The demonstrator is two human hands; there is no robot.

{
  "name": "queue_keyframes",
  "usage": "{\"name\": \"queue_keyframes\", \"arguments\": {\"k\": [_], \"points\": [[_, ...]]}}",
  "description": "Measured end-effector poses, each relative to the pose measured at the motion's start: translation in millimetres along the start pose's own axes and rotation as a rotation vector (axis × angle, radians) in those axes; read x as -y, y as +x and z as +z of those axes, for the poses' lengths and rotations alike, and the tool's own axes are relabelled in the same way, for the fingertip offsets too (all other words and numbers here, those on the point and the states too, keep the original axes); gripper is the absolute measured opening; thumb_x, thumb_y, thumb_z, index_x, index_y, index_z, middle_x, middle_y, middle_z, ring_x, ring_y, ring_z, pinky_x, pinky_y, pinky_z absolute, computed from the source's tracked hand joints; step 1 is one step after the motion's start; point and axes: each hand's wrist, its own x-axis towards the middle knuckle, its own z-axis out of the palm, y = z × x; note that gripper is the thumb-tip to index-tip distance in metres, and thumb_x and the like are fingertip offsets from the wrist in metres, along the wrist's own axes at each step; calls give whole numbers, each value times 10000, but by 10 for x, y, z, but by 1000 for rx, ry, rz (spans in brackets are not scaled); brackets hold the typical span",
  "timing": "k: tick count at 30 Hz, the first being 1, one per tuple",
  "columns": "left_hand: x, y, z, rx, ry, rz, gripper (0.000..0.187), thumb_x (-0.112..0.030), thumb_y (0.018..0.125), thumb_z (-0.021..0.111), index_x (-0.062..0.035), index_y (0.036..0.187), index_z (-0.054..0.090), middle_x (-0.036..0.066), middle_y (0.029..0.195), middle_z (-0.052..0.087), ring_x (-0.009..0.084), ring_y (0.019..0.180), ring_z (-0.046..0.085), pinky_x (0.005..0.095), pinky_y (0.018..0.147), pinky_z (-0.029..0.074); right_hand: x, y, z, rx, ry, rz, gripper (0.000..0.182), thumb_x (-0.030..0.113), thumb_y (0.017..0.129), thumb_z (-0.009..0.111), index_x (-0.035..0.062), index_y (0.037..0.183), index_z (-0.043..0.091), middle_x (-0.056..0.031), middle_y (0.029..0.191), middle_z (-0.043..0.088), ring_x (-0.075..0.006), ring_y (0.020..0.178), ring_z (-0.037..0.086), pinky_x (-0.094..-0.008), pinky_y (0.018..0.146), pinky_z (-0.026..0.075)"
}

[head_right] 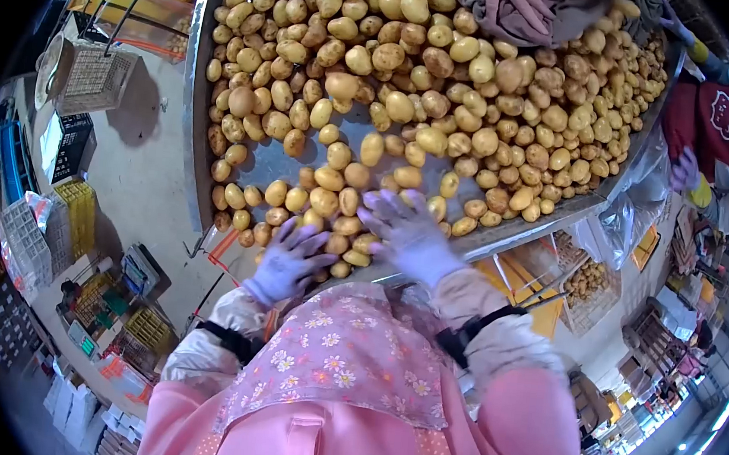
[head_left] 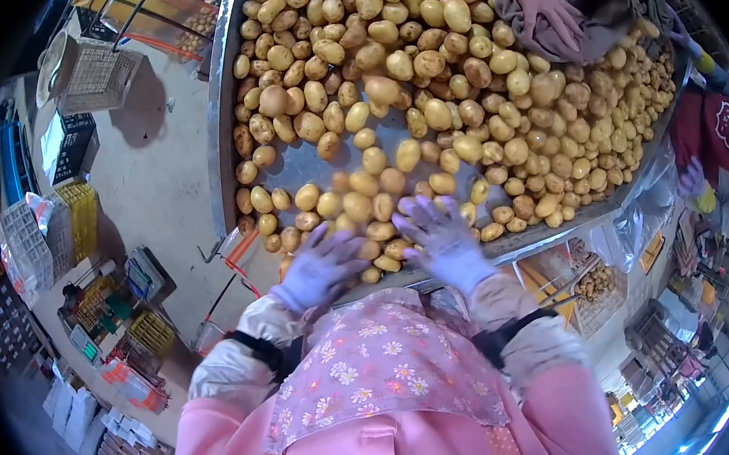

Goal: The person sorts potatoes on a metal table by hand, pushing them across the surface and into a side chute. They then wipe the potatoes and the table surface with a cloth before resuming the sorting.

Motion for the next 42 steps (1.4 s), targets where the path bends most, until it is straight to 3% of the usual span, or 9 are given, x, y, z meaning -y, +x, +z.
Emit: {"name": "queue_keyframes", "arguments": {"k": [4, 9, 13, 17, 19, 23, 32, 35, 42], "points": [[187, -483, -171, -137, -71, -284, 369, -180, 858, 691, -185, 1227, 707, 101, 1262, 654, 367, 1126, 618, 531, 996, 471, -639, 333, -347, -16, -419, -103, 662, 490, 940, 615, 275, 1540, 434, -83, 1667, 302, -345, 1525, 264, -613, 1200, 226], [335, 577, -329, -320, 94, -474, 357, -135, 873, 680, -145, 1230, 686, 145, 1156, 668, 363, 1048, 650, 429, 883, 523, 190, 1444, -404, -358, -368, 424, 566, 428, 963, 601, 306, 1499, 470, -144, 1624, 325, -431, 1511, 260, -681, 1181, 214], [434, 820, -363, 37, 273, -556, 368, -137, 885, 681, -123, 1252, 672, 155, 1130, 669, 385, 1010, 658, 422, 853, 536, -319, 636, -344, -257, -189, 23, 550, 382, 967, 601, 206, 1479, 501, -154, 1564, 428, -397, 1491, 321, -618, 1209, 218], [292, 760, -275, -436, -343, -570, 375, -181, 913, 667, -100, 1279, 657, 144, 1058, 679, 355, 943, 678, 447, 828, 545, -198, -319, -283, -258, -269, 139, 532, 307, 980, 603, 139, 1473, 492, -174, 1524, 464, -387, 1444, 385, -524, 1194, 296], [-312, 912, -348, -326, -198, -217, 396, -150, 921, 646, -35, 1299, 627, 169, 1047, 674, 373, 937, 669, 461, 845, 540, 129, -474, -129, -482, 735, 434, 469, 235, 1011, 581, 103, 1454, 503, -184, 1511, 471, -346, 1415, 434, -425, 1177, 338], [-717, 1314, 77, -109, -129, 33, 521, -176, 838, 684, -79, 1343, 606, 198, 1359, 602, 419, 1293, 523, 537, 1119, 379, 500, -513, 55, -585, 1297, 533, 320, 182, 1046, 553, 51, 1334, 600, -196, 1327, 619, -277, 1225, 602, -386, 1056, 468], [315, 475, -119, -38, 43, -167, 457, -265, 866, 717, -103, 1290, 662, 178, 1412, 569, 405, 1290, 529, 528, 1098, 413, -809, -2477, -92, -576, -437, 992, 396, 257, 994, 608, 103, 1358, 595, -173, 1349, 612, -358, 1216, 612, -444, 1019, 496], [105, 664, 8, -234, 169, -296, 429, -222, 887, 675, -80, 1291, 645, 195, 1385, 584, 400, 1287, 530, 530, 1083, 414, -604, -1422, -380, -834, 248, 666, 410, 70, 931, 636, 95, 1340, 623, -147, 1352, 625, -342, 1215, 618, -422, 1053, 501], [-375, 734, 311, 38, 9, 89, 454, -156, 859, 670, -91, 1308, 649, 202, 1414, 568, 418, 1289, 547, 521, 1109, 414, 81, 367, 72, -298, -188, 359, 202, 217, 905, 619, 218, 1086, 707, -78, 1153, 662, -282, 1154, 626, -525, 996, 468]]}}
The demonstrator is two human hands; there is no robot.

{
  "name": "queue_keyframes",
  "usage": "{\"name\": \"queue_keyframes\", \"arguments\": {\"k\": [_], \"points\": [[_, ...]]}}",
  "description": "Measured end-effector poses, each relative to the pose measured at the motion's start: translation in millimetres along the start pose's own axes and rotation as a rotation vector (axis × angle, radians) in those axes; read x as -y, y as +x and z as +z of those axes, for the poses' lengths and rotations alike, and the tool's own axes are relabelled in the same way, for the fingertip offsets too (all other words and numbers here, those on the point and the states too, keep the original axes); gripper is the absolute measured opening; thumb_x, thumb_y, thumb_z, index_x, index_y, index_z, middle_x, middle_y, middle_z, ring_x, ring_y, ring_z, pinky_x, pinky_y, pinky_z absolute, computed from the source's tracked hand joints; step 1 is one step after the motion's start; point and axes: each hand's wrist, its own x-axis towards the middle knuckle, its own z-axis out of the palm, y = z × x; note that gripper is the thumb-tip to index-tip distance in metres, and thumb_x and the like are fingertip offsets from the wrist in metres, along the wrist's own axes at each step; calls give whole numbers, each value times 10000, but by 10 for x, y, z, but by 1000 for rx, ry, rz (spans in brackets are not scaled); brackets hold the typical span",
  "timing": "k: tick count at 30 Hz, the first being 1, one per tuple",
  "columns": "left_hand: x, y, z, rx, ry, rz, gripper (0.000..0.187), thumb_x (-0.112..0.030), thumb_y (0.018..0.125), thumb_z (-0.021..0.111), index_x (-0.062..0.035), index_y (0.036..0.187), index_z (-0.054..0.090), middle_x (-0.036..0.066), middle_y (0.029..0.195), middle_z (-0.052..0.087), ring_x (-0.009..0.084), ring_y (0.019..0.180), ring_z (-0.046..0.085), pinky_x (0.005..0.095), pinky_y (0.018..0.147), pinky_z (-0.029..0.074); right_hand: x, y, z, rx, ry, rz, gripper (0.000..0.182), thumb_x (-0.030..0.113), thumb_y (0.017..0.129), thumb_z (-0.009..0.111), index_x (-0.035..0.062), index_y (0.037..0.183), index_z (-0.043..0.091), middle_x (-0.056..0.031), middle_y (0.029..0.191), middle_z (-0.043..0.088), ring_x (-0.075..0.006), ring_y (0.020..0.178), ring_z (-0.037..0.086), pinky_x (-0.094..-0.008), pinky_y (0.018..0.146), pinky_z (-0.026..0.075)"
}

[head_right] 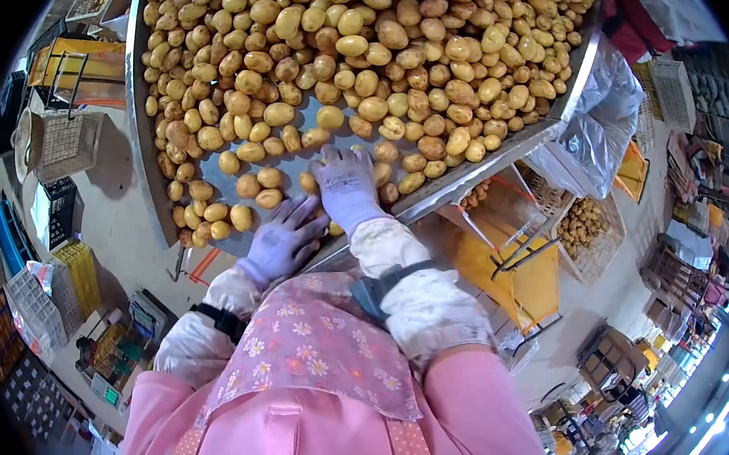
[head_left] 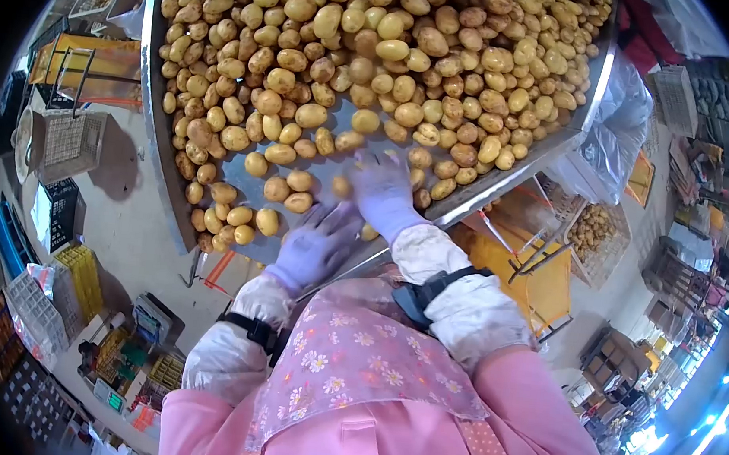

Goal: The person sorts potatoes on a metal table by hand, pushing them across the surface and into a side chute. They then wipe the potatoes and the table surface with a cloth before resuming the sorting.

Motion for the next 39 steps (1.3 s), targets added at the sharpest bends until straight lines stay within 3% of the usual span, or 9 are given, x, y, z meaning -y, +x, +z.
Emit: {"name": "queue_keyframes", "arguments": {"k": [5, 6, 8, 13, 25, 32, 34, 36, 39], "points": [[392, -781, -264, -10, 73, -200, 451, -120, 795, 646, -75, 1244, 665, 171, 1318, 628, 398, 1158, 616, 493, 973, 488, -857, -164, -85, -58, 193, 14, 239, 310, 962, 572, 179, 1113, 702, -137, 1060, 688, -349, 964, 683, -476, 844, 555], [577, -987, -302, -16, 71, -247, 446, -100, 787, 651, -72, 1232, 667, 165, 1280, 644, 391, 1134, 625, 481, 953, 495, -841, 9, -578, 177, 176, 466, 241, 321, 970, 572, 153, 1084, 703, -135, 1066, 703, -363, 939, 691, -477, 823, 560], [766, -1092, -479, -98, 87, -305, 408, -61, 813, 643, -55, 1220, 667, 168, 1247, 659, 387, 1132, 627, 465, 955, 501, -1245, -11, -626, -411, 290, 499, 243, 265, 967, 560, 115, 1095, 703, -178, 1017, 697, -397, 896, 682, -482, 808, 556], [1297, -233, -1083, -717, 110, -434, 299, -43, 984, 552, 14, 1260, 652, 185, 1350, 622, 345, 1308, 552, 416, 1107, 431, -1096, 53, -501, -543, 91, 340, 258, 160, 900, 599, 139, 1130, 715, -124, 1111, 685, -352, 1011, 645, -449, 893, 528], [1540, 876, -1243, -683, -9, -358, 307, -119, 988, 568, -40, 1263, 680, 165, 1367, 602, 326, 1310, 538, 407, 1109, 417, -344, 218, -511, 265, 67, 295, 495, 189, 875, 691, 247, 1356, 595, -151, 1238, 628, -329, 1140, 636, -460, 933, 547], [1709, 286, -1354, -581, 282, -418, 351, -173, 1005, 581, -80, 1337, 649, 220, 1392, 587, 373, 1311, 536, 433, 1134, 386, -1454, -960, -975, -667, 747, 461, 355, 185, 915, 713, 106, 1258, 668, -68, 990, 721, -188, 851, 694, -325, 741, 570], [2145, -127, -948, -535, 376, -458, 414, -202, 997, 592, -88, 1395, 597, 248, 1431, 542, 398, 1354, 487, 469, 1157, 350, -2566, -1762, -1256, -869, 564, 849, 437, 165, 931, 660, 35, 1343, 593, -150, 1189, 701, -236, 1007, 691, -375, 857, 564], [1812, -219, -734, -450, 444, -565, 558, -271, 973, 621, -107, 1491, 495, 293, 1508, 434, 455, 1437, 365, 544, 1195, 268, -3071, -2278, -1394, -508, -809, 1037, 545, 199, 927, 684, 37, 1422, 524, -185, 1323, 636, -267, 1178, 631, -386, 917, 558], [890, 57, -177, -459, 440, -366, 659, -323, 934, 653, -15, 1485, 464, 280, 1590, 331, 495, 1478, 241, 587, 1217, 191, -2276, -1468, -948, -851, 69, 660, 571, 2, 890, 650, 22, 1432, 472, -176, 1388, 530, -283, 1167, 609, -375, 933, 571]]}}
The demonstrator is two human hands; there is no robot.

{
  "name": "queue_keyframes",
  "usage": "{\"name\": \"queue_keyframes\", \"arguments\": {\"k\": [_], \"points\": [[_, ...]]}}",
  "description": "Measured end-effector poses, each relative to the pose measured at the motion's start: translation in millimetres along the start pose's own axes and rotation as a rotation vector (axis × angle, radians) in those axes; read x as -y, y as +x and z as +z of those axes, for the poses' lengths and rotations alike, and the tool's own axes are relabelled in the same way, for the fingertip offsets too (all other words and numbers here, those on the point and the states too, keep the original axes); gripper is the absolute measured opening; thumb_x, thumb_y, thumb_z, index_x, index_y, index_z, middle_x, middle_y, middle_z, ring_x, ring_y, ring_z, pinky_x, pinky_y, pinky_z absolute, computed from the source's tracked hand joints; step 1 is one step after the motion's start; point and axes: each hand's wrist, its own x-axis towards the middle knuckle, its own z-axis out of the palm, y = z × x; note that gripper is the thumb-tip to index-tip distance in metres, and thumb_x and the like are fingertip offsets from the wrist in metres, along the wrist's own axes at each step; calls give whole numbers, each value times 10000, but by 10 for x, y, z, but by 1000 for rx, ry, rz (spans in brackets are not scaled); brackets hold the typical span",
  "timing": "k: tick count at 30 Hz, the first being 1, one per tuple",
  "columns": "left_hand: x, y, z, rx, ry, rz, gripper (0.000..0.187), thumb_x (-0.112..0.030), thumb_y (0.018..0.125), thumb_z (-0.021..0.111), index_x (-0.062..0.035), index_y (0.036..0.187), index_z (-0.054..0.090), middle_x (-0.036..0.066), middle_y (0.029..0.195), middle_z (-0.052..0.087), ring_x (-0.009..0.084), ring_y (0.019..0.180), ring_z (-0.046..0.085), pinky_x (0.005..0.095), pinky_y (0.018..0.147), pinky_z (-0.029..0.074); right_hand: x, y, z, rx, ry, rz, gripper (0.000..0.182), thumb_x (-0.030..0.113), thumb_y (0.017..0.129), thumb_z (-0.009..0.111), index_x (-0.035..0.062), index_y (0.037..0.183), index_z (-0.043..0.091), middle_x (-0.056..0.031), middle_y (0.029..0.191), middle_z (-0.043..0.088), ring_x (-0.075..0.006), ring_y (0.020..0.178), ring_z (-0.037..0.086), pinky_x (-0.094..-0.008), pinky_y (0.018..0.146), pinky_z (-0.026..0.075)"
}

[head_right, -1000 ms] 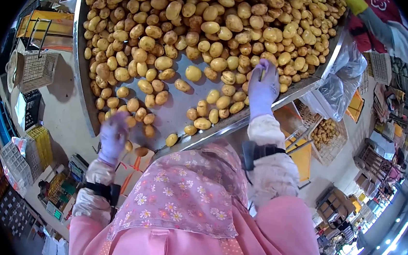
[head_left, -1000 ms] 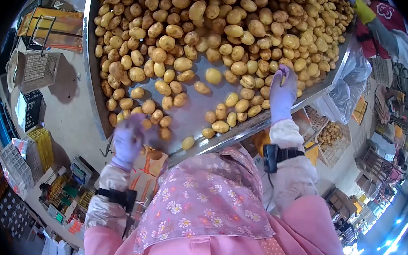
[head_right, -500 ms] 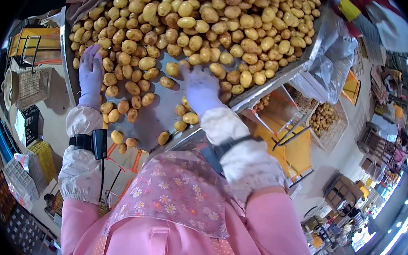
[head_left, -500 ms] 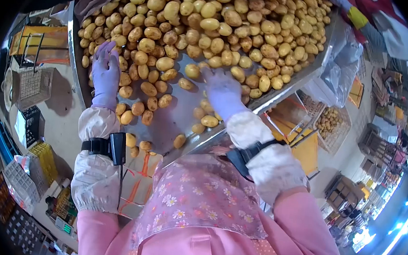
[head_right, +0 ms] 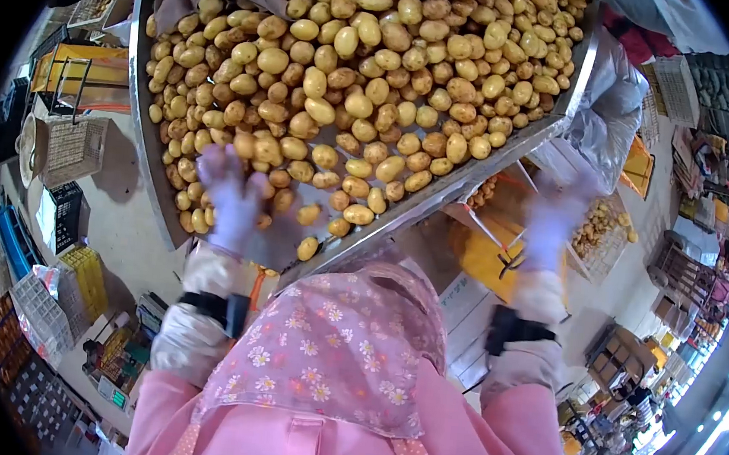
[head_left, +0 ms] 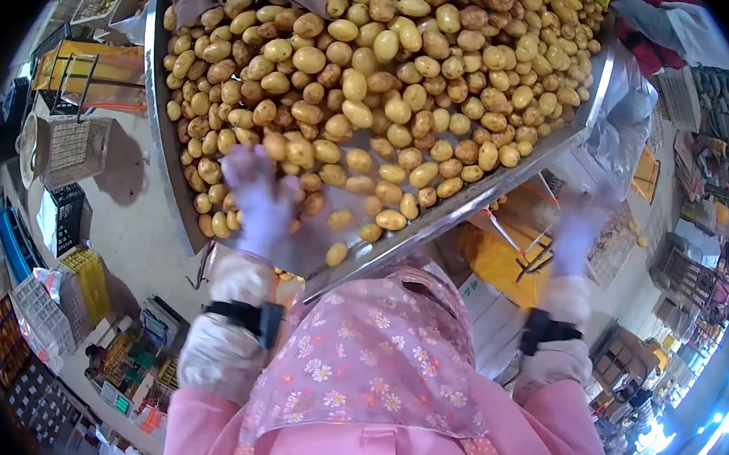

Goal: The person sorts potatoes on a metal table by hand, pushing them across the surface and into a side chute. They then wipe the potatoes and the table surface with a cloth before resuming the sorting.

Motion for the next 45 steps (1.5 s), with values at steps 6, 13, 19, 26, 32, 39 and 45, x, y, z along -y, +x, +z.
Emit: {"name": "queue_keyframes", "arguments": {"k": [6, 13, 19, 26, 32, 39, 45], "points": [[-805, -515, -357, 418, -151, 112, 537, -310, 879, 661, -157, 1390, 600, 174, 1489, 486, 420, 1460, 330, 639, 1201, 185, 2559, -1245, 1203, 678, -18, -485, 641, 383, 833, 748, 399, 1429, 513, -199, 1593, 284, -567, 1476, 151, -819, 1108, 140], [313, -1065, -833, 413, -349, -87, 345, -169, 917, 631, -95, 1251, 671, 181, 1362, 587, 392, 1322, 514, 542, 1102, 398, 1993, -586, 1416, 1122, -91, -982, 735, 625, 900, 636, 366, 1549, 407, -60, 1699, 225, -333, 1570, 176, -708, 1201, 124], [530, 158, -335, 35, -104, -342, 515, -220, 1024, 535, -15, 1491, 465, 245, 1540, 427, 407, 1449, 376, 549, 1182, 277, 3329, -853, 1780, 822, -30, -632, 788, 595, 911, 616, 269, 1572, 338, -208, 1565, 408, -434, 1485, 298, -705, 1201, 134], [-82, -289, -424, 321, -17, -132, 673, -289, 936, 569, -7, 1527, 412, 239, 1580, 389, 459, 1489, 298, 609, 1222, 164, 2079, -625, 879, 951, -78, -1061, 616, 349, 866, 702, 277, 1450, 519, -104, 1493, 470, -367, 1394, 381, -596, 1166, 251], [-407, -961, -510, 400, -244, 28, 600, -262, 882, 639, -23, 1423, 539, 206, 1493, 494, 511, 1450, 324, 622, 1193, 218, 2035, -904, 587, 929, -282, -572, 525, 328, 902, 646, 172, 1395, 550, -126, 1423, 513, -402, 1351, 401, -549, 1154, 283], [150, -1060, -544, 170, -59, -223, 535, -116, 868, 644, -50, 1394, 578, 206, 1464, 526, 473, 1403, 412, 556, 1158, 341, 2650, -1053, 846, 1202, 144, -625, 316, 281, 937, 599, 166, 1229, 642, -49, 1334, 592, -323, 1300, 520, -461, 1037, 442], [207, -904, -488, -179, -699, -737, 424, 3, 1014, 487, -13, 1435, 539, 147, 1500, 427, 249, 1348, 509, 342, 1063, 449, 2613, -1532, 1169, 924, 389, -1053, 250, 208, 935, 574, 246, 1170, 649, -7, 1128, 649, -251, 1089, 632, -427, 897, 507]]}}
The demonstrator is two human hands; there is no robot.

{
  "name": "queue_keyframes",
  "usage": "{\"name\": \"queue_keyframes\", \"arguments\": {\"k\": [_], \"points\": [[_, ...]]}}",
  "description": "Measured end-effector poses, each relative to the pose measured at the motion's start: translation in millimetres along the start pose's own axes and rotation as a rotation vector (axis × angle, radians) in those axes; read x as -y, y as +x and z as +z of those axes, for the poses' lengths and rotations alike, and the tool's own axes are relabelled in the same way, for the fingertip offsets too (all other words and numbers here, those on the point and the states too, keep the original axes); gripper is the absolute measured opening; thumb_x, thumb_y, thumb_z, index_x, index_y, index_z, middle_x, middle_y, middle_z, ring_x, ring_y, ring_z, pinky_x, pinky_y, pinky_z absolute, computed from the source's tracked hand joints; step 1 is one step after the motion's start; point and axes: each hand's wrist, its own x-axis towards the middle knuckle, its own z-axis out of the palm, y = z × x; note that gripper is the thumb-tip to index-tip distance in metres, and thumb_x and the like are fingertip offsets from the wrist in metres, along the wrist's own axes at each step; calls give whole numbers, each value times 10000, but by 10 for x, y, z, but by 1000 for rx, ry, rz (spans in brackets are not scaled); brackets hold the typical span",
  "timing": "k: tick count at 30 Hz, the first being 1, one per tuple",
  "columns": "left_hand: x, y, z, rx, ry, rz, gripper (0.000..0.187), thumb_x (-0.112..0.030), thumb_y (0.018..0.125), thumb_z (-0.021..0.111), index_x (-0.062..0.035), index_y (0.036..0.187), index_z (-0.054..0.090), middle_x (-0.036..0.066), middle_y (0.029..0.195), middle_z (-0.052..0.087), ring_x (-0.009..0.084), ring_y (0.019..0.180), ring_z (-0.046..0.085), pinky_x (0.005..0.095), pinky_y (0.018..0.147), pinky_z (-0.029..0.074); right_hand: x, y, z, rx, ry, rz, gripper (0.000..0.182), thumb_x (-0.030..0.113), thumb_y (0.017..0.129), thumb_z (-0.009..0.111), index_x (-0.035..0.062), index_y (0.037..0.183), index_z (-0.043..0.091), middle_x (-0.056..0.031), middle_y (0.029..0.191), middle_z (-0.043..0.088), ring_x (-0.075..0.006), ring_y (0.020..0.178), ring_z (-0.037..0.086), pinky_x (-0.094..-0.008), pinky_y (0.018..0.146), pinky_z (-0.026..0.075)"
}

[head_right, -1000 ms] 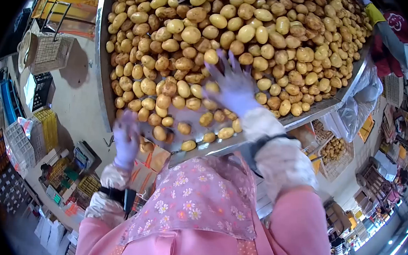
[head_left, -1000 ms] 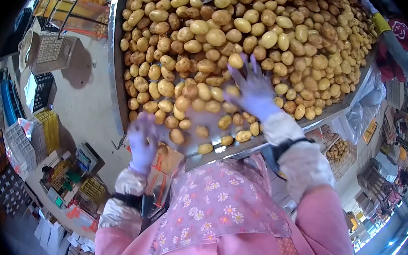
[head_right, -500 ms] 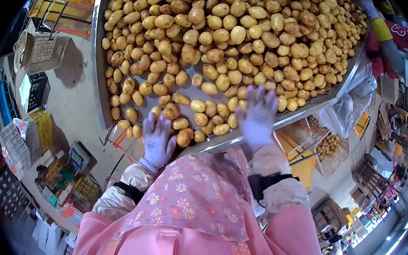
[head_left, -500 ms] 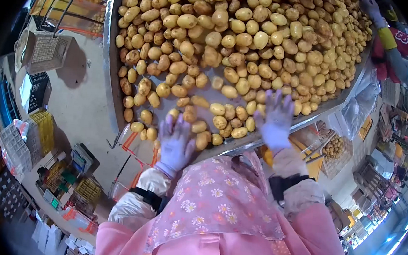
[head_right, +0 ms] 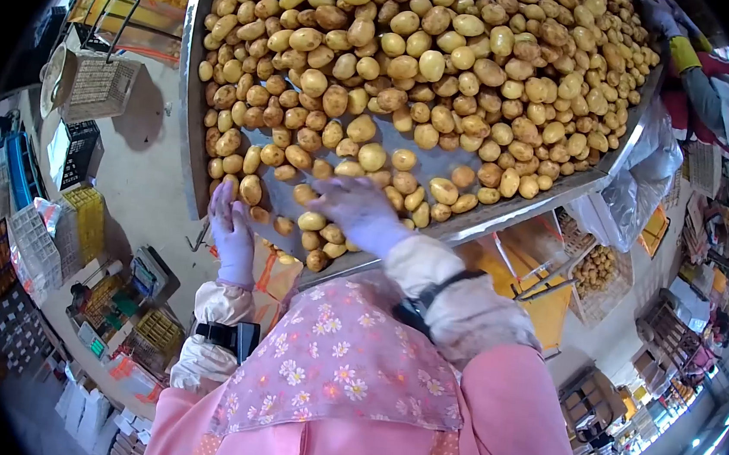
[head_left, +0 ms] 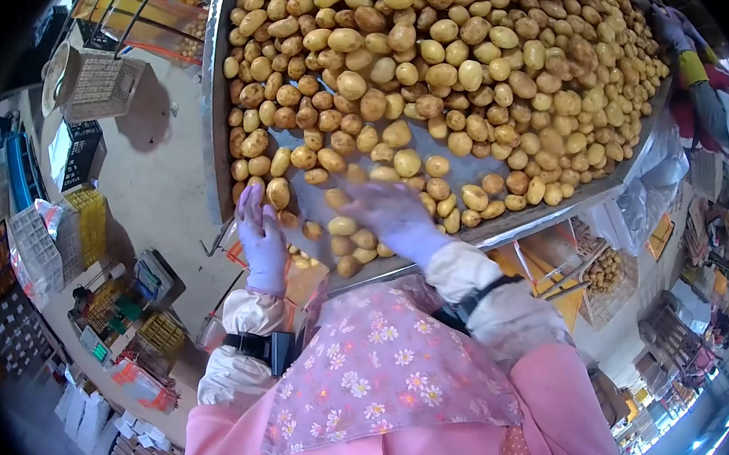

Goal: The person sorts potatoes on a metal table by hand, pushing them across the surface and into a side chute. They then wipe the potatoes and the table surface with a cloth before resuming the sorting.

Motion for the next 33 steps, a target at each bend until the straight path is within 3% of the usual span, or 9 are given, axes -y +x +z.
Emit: {"name": "queue_keyframes", "arguments": {"k": [4, 7, 9, 11, 13, 16, 20, 24, 33], "points": [[114, -26, -241, 8, 145, -117, 429, 5, 1010, 492, -20, 1436, 539, 142, 1476, 437, 222, 1305, 539, 337, 1054, 453, -730, -522, -380, 56, -214, 246, 248, 213, 903, 622, 239, 1145, 666, -4, 1032, 670, -259, 1034, 649, -434, 880, 518], [171, -20, -199, 93, 353, 115, 439, -11, 969, 554, -47, 1406, 565, 191, 1401, 560, 348, 1229, 591, 416, 1062, 465, -1095, -727, -795, 58, -159, 194, 226, 220, 917, 629, 167, 1129, 686, -41, 1094, 682, -290, 1051, 646, -454, 896, 510], [-192, 62, 33, 140, 425, 267, 445, -46, 929, 603, -43, 1374, 587, 207, 1336, 614, 401, 1224, 577, 461, 1063, 464, -1185, -851, -694, -134, -108, 474, 244, 177, 921, 656, 145, 1158, 705, -67, 1182, 693, -326, 1122, 628, -469, 948, 496], [-267, 217, 280, 230, 758, 154, 454, -74, 891, 628, -34, 1342, 604, 211, 1335, 615, 395, 1243, 571, 462, 1058, 469, -981, -807, -712, -153, -164, 463, 281, 226, 961, 633, 135, 1223, 682, -86, 1218, 682, -337, 1121, 624, -464, 972, 481], [-171, 428, 410, 190, 744, 352, 390, -99, 853, 645, -30, 1237, 635, 223, 1282, 622, 406, 1189, 586, 484, 1005, 488, -675, -769, -659, -139, 35, 563, 347, 252, 943, 650, 139, 1270, 650, -113, 1333, 622, -367, 1212, 580, -482, 1025, 453], [-280, 682, 449, 212, 593, 146, 181, -120, 848, 633, -44, 1013, 631, 182, 1045, 642, 391, 1030, 609, 487, 877, 492, -301, -796, -697, -103, -253, 398, 359, 300, 928, 630, 144, 1251, 659, -136, 1388, 558, -389, 1306, 513, -534, 1074, 427], [-514, 510, 424, 184, 384, 1, 227, -116, 834, 612, -75, 1053, 654, 141, 968, 661, 393, 1009, 603, 484, 897, 486, -546, -811, -626, -355, -211, 577, 396, 213, 906, 667, 157, 1297, 639, -115, 1456, 533, -384, 1357, 488, -536, 1104, 411], [-861, 337, 768, 199, 587, 604, 487, -26, 776, 599, -120, 1248, 677, 138, 1007, 665, 367, 999, 598, 481, 907, 473, -341, 162, -389, -165, -7, 218, 319, 132, 852, 660, 148, 1167, 709, -41, 1304, 647, -292, 1181, 634, -445, 973, 520], [-475, 667, 554, 398, 484, 575, 508, 61, 810, 542, -85, 1286, 647, 150, 1088, 670, 376, 1005, 610, 465, 906, 488, -344, 134, -234, 90, 41, 469, 216, 164, 925, 591, 208, 1107, 697, -96, 1139, 617, -272, 1049, 680, -429, 867, 545]]}}
